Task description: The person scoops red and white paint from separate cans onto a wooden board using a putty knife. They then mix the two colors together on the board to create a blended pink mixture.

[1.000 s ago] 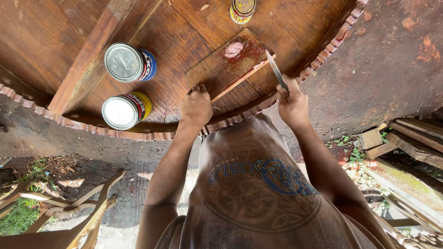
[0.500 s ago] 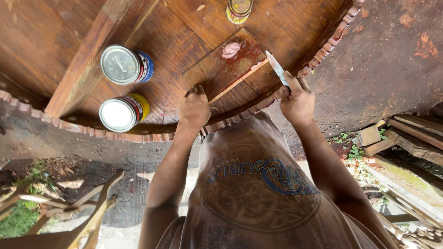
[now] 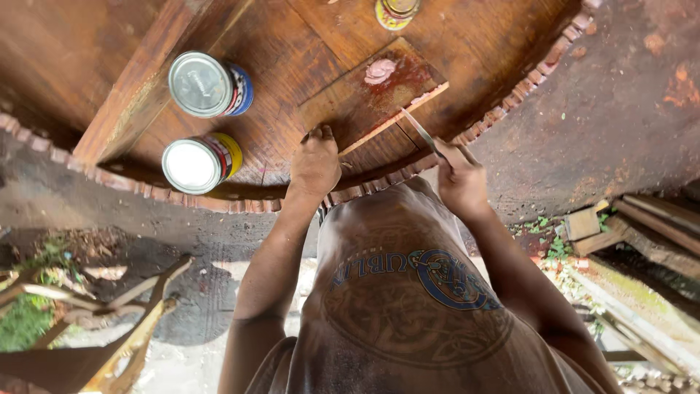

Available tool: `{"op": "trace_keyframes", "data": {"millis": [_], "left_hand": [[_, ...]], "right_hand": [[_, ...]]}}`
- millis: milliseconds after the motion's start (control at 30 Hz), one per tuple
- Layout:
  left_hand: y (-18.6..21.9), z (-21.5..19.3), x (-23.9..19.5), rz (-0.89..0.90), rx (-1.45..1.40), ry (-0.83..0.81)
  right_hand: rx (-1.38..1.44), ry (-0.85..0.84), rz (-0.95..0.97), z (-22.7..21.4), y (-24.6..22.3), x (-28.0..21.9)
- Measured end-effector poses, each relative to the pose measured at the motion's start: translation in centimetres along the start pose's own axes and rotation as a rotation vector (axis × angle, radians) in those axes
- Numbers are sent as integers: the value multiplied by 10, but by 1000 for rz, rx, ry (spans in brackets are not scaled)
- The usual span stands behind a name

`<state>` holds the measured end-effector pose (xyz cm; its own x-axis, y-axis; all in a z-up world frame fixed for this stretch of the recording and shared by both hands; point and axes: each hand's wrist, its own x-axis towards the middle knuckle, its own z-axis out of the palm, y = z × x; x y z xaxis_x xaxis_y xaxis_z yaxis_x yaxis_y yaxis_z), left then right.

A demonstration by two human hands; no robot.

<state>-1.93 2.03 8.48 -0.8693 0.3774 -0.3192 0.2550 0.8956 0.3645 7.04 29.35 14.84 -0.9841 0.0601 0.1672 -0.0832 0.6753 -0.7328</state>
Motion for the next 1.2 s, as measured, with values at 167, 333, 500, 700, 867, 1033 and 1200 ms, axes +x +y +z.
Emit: {"op": "trace_keyframes", "data": {"millis": [167, 333, 500, 700, 867, 1033, 1200], "left_hand": [[-1, 5, 1, 100, 95, 91], [3, 9, 3, 56, 74, 36], [0, 21, -10, 15, 68, -46], [1, 18, -4, 47, 88, 73], [5, 11, -9, 15, 81, 21], [6, 23, -5, 16, 75, 101], [12, 51, -22, 20, 258, 64]], "right_hand": [[30, -45, -87, -7, -3, -1], [-304, -182, -84, 11, 5, 14], [-310, -225, -90, -23, 15, -15], [290, -191, 255, 12, 28, -2], [230, -149, 246, 27, 29, -2], [-128, -168, 61, -54, 29, -2], [-345, -102, 41, -74, 36, 10]]}}
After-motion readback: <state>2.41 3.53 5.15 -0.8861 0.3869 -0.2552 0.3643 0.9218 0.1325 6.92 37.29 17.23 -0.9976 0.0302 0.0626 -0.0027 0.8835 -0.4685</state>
